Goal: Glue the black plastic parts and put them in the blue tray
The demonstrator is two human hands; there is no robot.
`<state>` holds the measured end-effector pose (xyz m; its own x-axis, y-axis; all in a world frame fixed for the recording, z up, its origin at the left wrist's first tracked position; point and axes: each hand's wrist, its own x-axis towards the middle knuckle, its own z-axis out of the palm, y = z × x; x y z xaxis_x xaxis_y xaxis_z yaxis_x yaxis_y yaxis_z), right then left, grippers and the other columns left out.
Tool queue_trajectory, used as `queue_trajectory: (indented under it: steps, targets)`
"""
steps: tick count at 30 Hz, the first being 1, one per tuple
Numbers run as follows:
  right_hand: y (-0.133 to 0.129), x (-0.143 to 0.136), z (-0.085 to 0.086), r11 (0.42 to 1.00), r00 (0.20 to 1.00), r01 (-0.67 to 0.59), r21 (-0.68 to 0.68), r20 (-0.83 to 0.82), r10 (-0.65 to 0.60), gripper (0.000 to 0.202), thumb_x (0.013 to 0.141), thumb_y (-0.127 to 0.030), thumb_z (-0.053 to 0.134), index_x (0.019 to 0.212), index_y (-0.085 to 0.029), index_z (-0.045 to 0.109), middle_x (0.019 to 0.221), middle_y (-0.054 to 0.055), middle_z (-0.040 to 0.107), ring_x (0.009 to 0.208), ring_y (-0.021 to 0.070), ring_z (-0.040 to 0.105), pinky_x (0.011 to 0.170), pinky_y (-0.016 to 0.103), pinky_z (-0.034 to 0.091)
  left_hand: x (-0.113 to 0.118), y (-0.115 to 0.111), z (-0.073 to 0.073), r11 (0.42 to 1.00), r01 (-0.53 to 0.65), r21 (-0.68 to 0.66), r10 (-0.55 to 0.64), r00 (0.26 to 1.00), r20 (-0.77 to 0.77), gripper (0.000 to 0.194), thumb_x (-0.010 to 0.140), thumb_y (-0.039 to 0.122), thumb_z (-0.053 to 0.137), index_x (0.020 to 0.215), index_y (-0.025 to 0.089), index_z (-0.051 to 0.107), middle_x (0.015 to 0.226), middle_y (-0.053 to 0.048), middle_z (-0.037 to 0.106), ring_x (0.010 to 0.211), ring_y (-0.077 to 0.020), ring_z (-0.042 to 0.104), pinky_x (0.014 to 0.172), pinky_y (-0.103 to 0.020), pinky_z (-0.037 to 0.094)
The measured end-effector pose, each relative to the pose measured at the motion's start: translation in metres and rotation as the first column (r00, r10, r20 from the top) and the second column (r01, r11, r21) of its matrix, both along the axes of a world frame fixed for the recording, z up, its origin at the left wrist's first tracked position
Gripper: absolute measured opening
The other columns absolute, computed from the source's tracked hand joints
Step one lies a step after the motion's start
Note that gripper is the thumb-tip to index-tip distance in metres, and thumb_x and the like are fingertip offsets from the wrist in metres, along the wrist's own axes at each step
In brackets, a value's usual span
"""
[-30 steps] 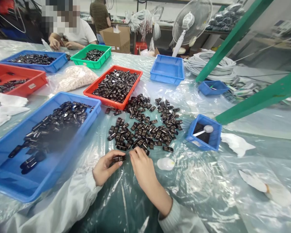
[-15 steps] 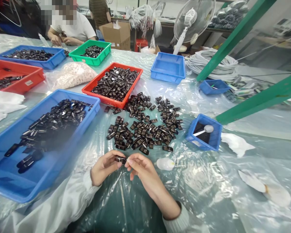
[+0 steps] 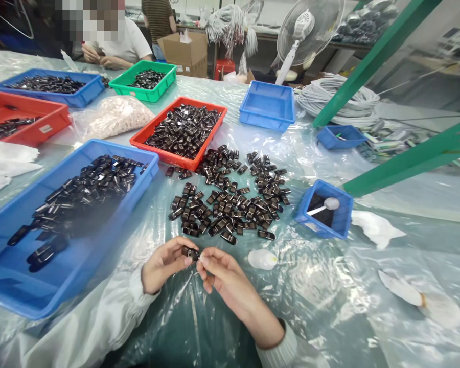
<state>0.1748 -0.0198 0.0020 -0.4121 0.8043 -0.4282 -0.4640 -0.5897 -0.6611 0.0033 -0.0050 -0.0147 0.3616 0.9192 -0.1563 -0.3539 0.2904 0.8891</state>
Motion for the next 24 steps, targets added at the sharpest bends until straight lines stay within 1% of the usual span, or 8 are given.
queue_trajectory:
  steps: [5,10,13,17,24]
  targets:
    - [-0.0019,-0.0015,0.0008,1.000,1.000,-0.012,0.006,-0.007,0.012,0.023,0.078,-0.033,0.074,0.085,-0.019,0.056,0.062,-0.005,0.058,0.053,0.0065,0.048,0.045,0.015,0.041,-0.0008,-0.0017,-0.0007,1.000,0.014,-0.017,-0.014,1.000,0.012,0.025,0.073,0.029,0.078,0.090,0.016,0.066,0.085,-0.002,0.066,0.079,-0.0120,0.059,0.071,-0.021,0.047]
    - [-0.0032,-0.0022,-0.0016,0.999,0.999,-0.034,0.021,-0.001,0.034,0.029,0.077,-0.036,0.074,0.093,-0.020,0.056,0.059,-0.005,0.059,0.051,0.0076,0.052,0.048,0.018,0.044,0.0009,-0.0057,-0.0015,0.998,0.048,-0.049,-0.047,0.999,0.025,0.028,0.072,0.032,0.079,0.091,0.015,0.066,0.081,-0.003,0.067,0.076,-0.0136,0.062,0.073,-0.025,0.048]
    - [-0.0045,-0.0025,0.0007,0.999,1.000,-0.027,0.043,0.010,0.026,0.026,0.077,-0.037,0.074,0.091,-0.020,0.059,0.060,-0.004,0.059,0.055,0.0090,0.053,0.049,0.019,0.045,0.0008,-0.0059,-0.0019,0.997,0.044,-0.060,-0.043,0.999,0.021,0.031,0.070,0.034,0.079,0.092,0.016,0.065,0.082,-0.003,0.067,0.077,-0.0151,0.062,0.073,-0.027,0.048]
    - [-0.0053,-0.0036,0.0052,0.997,1.000,-0.007,0.072,0.025,0.006,0.023,0.078,-0.036,0.074,0.085,-0.020,0.059,0.064,-0.002,0.060,0.060,0.0103,0.055,0.051,0.020,0.045,-0.0005,-0.0047,-0.0022,0.997,0.035,-0.066,-0.034,0.999,0.009,0.033,0.070,0.035,0.080,0.092,0.016,0.065,0.081,-0.003,0.066,0.076,-0.0143,0.061,0.072,-0.026,0.047]
    - [-0.0056,-0.0035,0.0059,0.996,0.999,-0.018,0.086,0.038,0.015,0.025,0.077,-0.038,0.073,0.082,-0.020,0.057,0.061,-0.004,0.058,0.056,0.0095,0.053,0.051,0.020,0.044,-0.0007,-0.0054,-0.0011,0.997,0.053,-0.061,-0.053,0.999,-0.003,0.032,0.068,0.036,0.080,0.090,0.016,0.065,0.077,-0.002,0.065,0.073,-0.0145,0.060,0.070,-0.026,0.047]
